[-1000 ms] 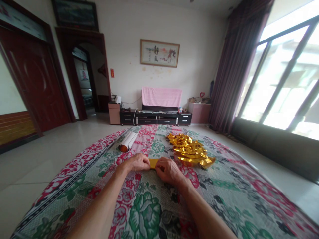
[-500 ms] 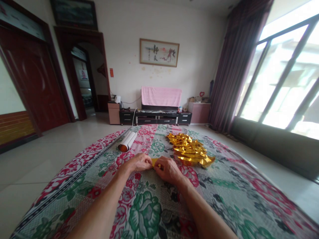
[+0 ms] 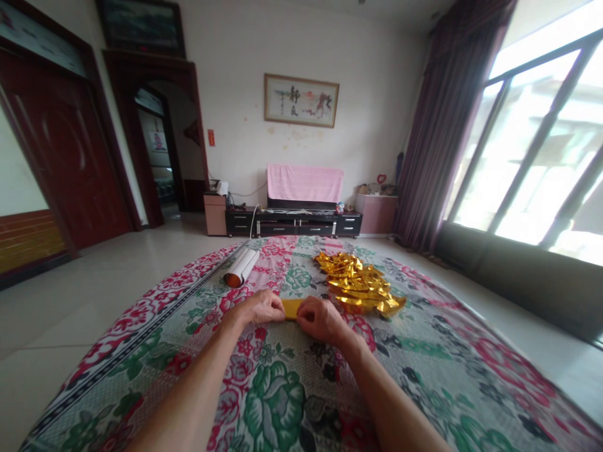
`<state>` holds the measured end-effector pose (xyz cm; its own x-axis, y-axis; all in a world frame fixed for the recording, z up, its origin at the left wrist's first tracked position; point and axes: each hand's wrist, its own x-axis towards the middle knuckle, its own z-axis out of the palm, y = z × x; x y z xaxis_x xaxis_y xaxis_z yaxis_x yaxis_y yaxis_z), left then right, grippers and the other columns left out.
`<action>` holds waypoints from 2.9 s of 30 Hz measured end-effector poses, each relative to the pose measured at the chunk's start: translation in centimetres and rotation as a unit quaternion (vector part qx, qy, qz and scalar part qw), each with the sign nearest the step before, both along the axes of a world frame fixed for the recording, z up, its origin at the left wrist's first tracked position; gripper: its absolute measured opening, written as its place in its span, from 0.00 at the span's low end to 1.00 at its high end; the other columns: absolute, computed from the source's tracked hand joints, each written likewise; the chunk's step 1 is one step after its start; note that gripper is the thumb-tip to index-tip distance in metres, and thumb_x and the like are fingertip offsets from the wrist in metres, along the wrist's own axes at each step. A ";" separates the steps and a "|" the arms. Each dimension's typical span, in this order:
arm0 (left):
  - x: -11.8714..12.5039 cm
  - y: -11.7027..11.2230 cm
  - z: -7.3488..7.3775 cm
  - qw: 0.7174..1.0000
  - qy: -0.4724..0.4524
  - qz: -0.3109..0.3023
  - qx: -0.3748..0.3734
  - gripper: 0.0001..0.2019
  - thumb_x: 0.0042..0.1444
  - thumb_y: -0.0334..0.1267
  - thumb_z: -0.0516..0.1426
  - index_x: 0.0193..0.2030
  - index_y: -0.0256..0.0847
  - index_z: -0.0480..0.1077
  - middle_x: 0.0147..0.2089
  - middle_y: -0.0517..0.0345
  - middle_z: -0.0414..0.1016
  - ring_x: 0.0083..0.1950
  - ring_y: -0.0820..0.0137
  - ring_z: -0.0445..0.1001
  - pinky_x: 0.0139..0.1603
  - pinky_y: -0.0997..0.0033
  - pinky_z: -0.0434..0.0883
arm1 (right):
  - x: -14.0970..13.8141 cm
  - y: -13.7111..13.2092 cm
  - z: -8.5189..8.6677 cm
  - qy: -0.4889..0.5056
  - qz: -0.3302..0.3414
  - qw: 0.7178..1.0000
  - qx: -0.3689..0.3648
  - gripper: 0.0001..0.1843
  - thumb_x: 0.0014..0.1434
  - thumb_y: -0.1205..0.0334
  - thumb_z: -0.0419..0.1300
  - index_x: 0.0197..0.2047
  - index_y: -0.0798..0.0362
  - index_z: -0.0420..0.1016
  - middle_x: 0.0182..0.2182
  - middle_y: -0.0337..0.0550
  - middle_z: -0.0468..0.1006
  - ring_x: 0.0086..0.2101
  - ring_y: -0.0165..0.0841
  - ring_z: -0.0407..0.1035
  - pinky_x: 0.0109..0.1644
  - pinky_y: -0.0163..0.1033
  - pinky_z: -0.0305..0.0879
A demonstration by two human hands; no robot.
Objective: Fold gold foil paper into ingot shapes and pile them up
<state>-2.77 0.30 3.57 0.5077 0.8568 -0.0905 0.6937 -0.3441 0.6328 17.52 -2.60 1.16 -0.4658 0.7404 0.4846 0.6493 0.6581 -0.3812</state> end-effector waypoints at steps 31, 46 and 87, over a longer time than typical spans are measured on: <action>-2.4 1.3 -1.2 0.997 -0.051 0.042 0.041 0.19 0.45 0.44 0.54 0.42 0.39 0.73 0.34 0.61 0.75 0.32 0.73 0.69 0.31 0.79 0.62 | -0.2 0.9 0.3 0.041 -0.127 0.989 -0.063 0.10 0.47 0.69 0.51 0.27 0.55 0.74 0.21 0.39 0.74 0.24 0.28 0.67 0.29 0.29 0.55; -1.0 1.2 -0.8 0.992 0.005 0.106 0.069 0.17 0.46 0.37 0.52 0.43 0.42 0.72 0.27 0.62 0.71 0.28 0.75 0.66 0.26 0.81 0.58 | -0.4 1.0 -0.4 0.013 -0.138 0.990 0.031 0.09 0.57 0.67 0.48 0.32 0.54 0.68 0.29 0.41 0.72 0.31 0.28 0.66 0.36 0.29 0.55; -0.6 0.4 -0.8 0.983 0.031 0.114 0.142 0.13 0.48 0.36 0.51 0.35 0.43 0.76 0.25 0.62 0.74 0.26 0.74 0.67 0.28 0.78 0.61 | -1.1 1.5 -0.7 -0.068 -0.229 0.971 -0.032 0.12 0.60 0.62 0.47 0.35 0.51 0.72 0.33 0.42 0.70 0.32 0.28 0.65 0.32 0.32 0.52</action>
